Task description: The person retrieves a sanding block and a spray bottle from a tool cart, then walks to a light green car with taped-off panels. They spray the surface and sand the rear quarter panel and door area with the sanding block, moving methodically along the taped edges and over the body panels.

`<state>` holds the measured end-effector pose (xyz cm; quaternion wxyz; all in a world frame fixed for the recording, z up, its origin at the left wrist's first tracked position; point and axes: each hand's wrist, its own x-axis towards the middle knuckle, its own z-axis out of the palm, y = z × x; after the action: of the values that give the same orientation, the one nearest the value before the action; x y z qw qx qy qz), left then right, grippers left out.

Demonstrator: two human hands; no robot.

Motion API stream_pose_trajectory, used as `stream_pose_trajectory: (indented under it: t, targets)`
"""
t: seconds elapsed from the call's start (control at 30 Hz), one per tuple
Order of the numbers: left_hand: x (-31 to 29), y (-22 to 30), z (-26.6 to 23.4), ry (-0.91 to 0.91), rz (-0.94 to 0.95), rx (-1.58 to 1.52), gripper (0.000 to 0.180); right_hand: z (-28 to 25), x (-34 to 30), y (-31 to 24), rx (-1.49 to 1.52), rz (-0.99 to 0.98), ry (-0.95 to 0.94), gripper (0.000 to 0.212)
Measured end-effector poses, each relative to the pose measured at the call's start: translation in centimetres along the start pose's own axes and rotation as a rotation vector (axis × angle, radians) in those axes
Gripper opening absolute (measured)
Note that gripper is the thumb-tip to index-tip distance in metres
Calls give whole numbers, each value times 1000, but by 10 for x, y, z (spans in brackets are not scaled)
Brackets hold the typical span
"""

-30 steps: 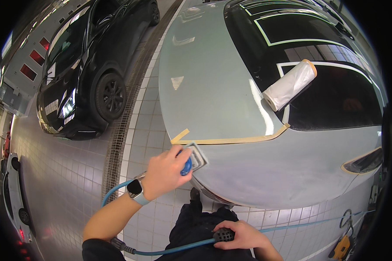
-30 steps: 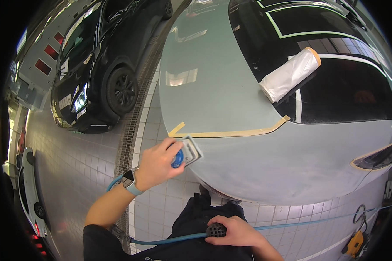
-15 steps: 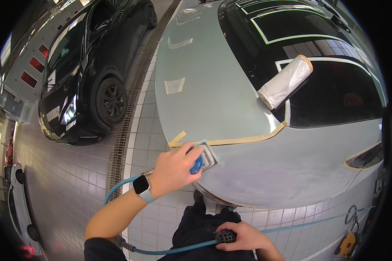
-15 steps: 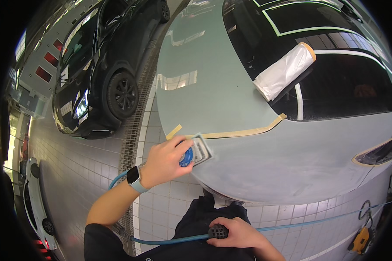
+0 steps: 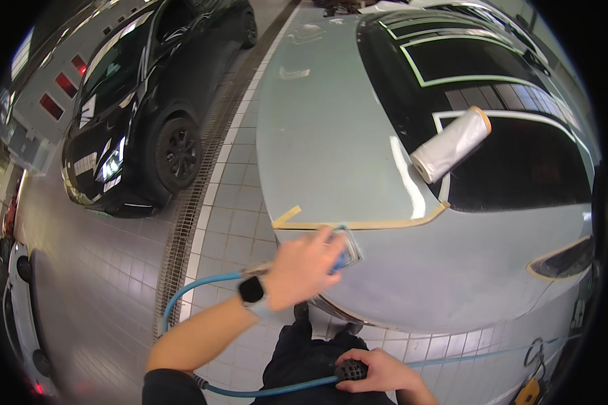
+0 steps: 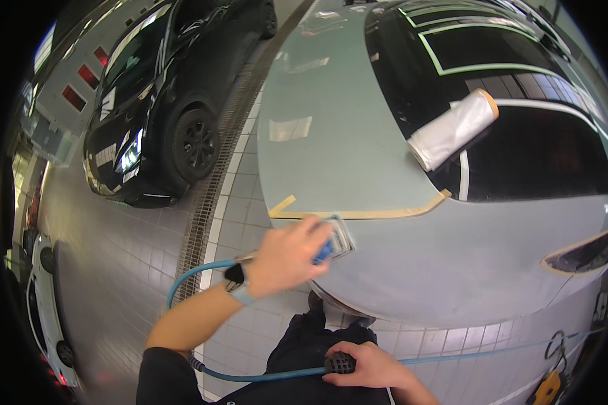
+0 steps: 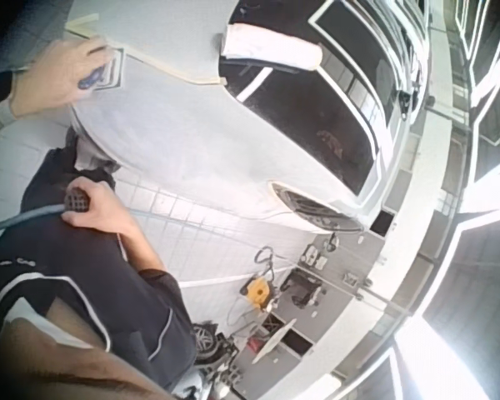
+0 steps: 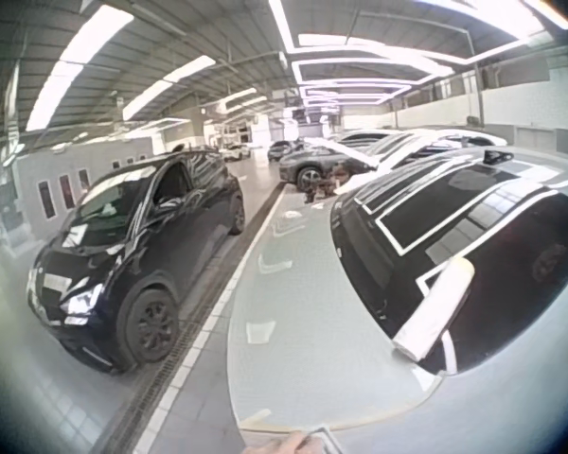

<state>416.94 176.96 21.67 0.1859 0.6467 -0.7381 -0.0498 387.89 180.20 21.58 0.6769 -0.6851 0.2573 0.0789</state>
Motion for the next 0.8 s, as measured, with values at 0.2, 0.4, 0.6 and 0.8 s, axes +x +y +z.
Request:
stream_pose_trajectory:
  t: [0.2, 0.4, 0.6, 0.8]
  targets:
    - [-15, 34, 14, -82, 105, 24, 64, 8, 20, -10, -41, 46, -63, 49]
    - [-66, -20, 2, -15, 11, -72, 56, 17, 37, -19, -54, 63, -55, 47]
    - [-65, -83, -17, 127, -28, -38, 53, 31, 43, -28, -32, 130, -48, 46]
    - [-64, -82, -13, 145, -79, -32, 51, 43, 21, -20, 8, 118, -5, 46]
